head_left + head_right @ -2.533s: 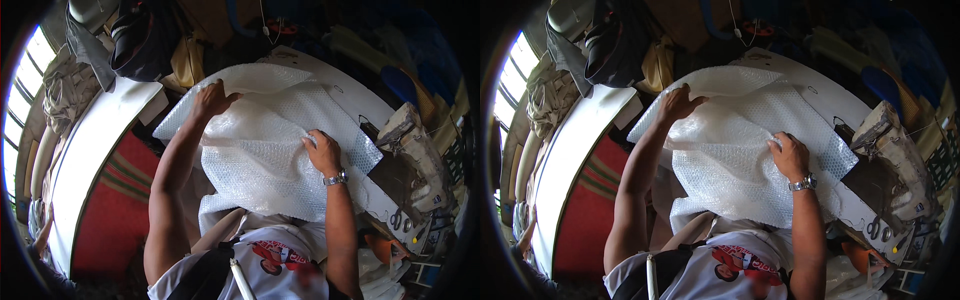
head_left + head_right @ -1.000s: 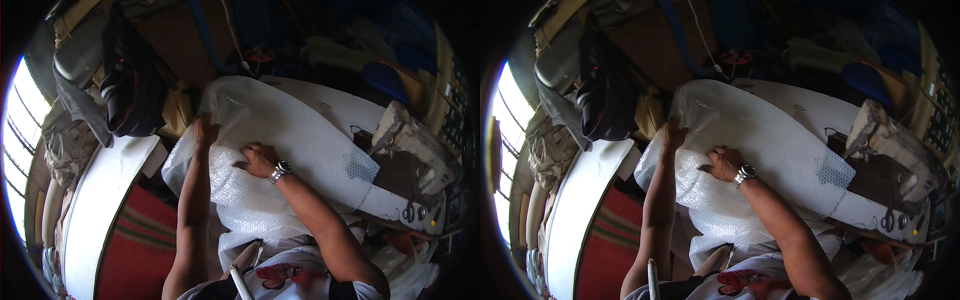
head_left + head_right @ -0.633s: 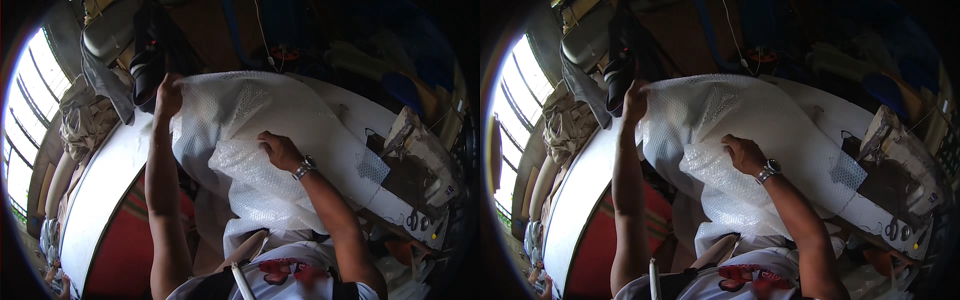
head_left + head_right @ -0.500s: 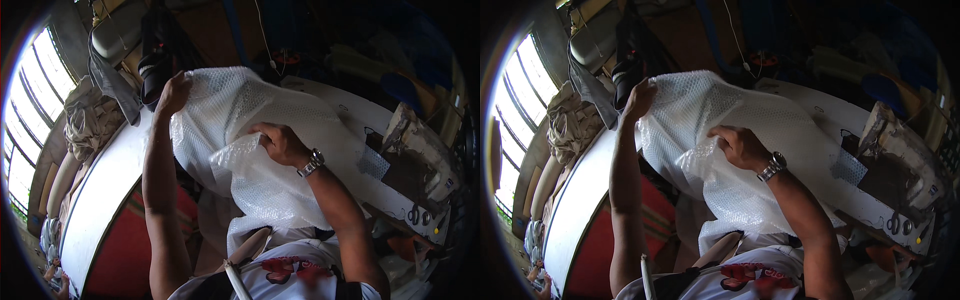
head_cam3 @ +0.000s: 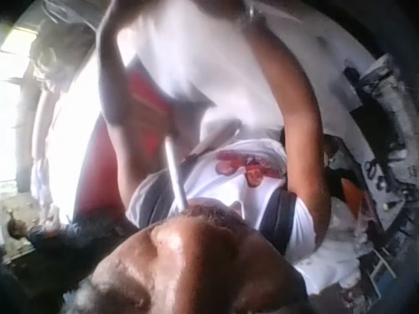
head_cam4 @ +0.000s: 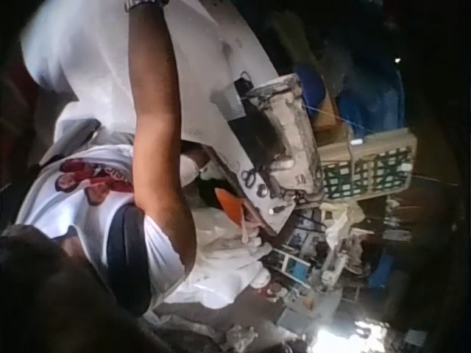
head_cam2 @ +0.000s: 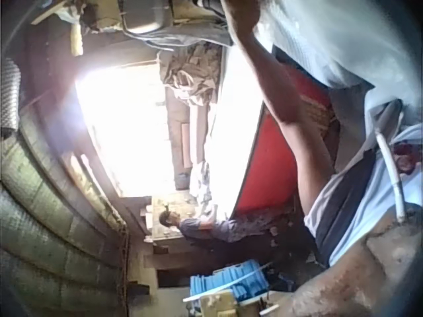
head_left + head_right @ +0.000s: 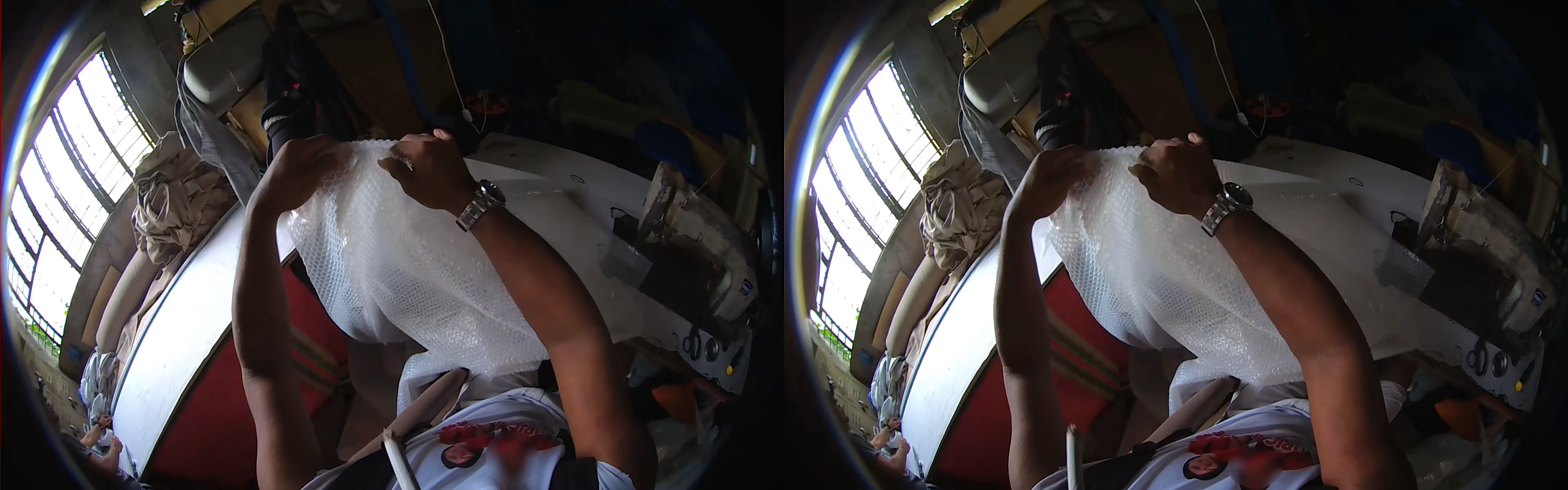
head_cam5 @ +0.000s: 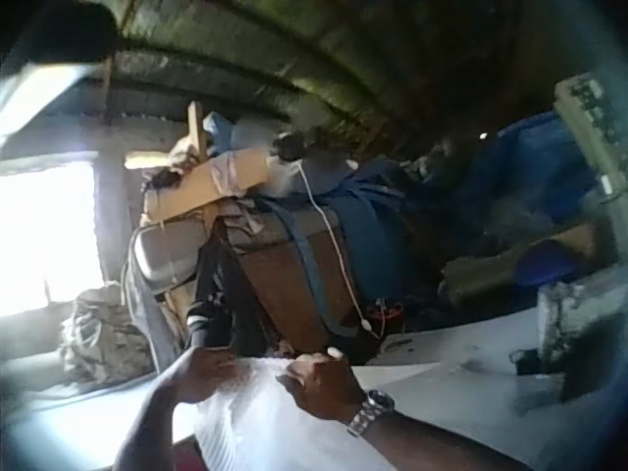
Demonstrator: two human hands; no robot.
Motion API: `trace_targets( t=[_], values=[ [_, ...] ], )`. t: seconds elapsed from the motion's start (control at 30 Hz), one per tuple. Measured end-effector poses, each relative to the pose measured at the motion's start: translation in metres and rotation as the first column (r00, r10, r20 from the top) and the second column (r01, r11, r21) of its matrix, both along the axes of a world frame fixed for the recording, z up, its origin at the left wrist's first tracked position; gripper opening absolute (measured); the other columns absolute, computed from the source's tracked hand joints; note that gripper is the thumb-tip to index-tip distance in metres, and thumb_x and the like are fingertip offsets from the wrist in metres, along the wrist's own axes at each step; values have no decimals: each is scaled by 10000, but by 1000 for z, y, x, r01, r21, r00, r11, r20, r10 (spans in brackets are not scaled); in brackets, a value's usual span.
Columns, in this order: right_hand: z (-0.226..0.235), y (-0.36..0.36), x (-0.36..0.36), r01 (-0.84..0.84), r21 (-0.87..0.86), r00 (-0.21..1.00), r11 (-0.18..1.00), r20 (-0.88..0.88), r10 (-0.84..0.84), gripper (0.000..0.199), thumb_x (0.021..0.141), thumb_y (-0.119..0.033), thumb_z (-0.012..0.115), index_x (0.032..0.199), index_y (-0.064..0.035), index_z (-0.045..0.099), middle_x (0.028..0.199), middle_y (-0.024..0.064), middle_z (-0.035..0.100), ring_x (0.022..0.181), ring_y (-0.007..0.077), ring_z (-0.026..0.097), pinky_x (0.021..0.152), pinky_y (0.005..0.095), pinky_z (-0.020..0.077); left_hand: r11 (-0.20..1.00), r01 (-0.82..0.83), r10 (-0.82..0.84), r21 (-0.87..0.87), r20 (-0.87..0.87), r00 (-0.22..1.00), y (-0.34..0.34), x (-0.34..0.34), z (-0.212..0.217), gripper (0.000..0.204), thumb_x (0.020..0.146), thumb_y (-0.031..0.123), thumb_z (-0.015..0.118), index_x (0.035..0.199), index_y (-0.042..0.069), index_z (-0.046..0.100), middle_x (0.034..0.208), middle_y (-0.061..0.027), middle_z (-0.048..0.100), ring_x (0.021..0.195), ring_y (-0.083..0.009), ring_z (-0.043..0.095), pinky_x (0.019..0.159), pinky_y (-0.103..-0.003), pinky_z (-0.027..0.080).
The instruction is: The recorder prepares bubble wrap and fabric, then uses an industrial sewing machine to stitch them together, likely for upholstery padding.
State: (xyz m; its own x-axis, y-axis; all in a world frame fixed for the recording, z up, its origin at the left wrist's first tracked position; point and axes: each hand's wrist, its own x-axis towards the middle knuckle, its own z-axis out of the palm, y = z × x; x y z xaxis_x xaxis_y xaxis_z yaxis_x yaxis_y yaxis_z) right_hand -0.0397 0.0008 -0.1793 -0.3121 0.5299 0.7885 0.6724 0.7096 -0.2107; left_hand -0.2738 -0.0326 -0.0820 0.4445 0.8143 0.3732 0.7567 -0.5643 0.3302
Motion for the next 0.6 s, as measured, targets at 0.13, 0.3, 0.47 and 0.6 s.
trace_targets(
  t=[0.13, 0.3, 0.47, 0.6],
  values=[
    [-7, 6, -7, 47, 161, 987, 986, -160, -21, 342, 947, -338, 622, 774, -51, 689, 727, 123, 681, 628, 275, 664, 707, 449, 498, 985, -13, 33, 173, -110, 993, -35, 18, -3, 464, 902, 334, 744, 1254, 49, 646, 1041, -164, 724, 917, -292, 713, 851, -423, 548],
    [-22, -12, 2, 49, -56, 996, 997, -69, -53, 244, 880, -351, 719, 894, -108, 732, 937, 72, 703, 910, 245, 672, 925, 442, 442, 895, -343, 385, 284, -106, 917, -14, 17, -51, 416, 935, 236, 676, 1264, -13, 623, 1113, -264, 693, 1032, -389, 689, 898, -439, 535],
    [-59, -14, 75, 90, -246, 984, 965, 173, -48, 353, 731, -415, 851, 1014, -220, 771, 1350, 83, 596, 1302, 279, 494, 1093, 484, 328, 689, -339, 419, 641, 30, 907, 11, -68, -10, 358, 979, 223, 605, 1234, -27, 628, 1146, -270, 680, 1079, -438, 654, 920, -463, 522],
    [-105, -17, 148, 314, -238, 934, 919, 249, -255, 333, 780, -289, 791, 1111, -250, 771, 1532, 132, 452, 1411, 357, 392, 1142, 562, 288, 495, -260, 428, 829, 27, 903, 22, -94, 30, 277, 963, 212, 609, 1142, 5, 648, 1093, -249, 692, 1023, -426, 670, 883, -474, 535]
  ],
)
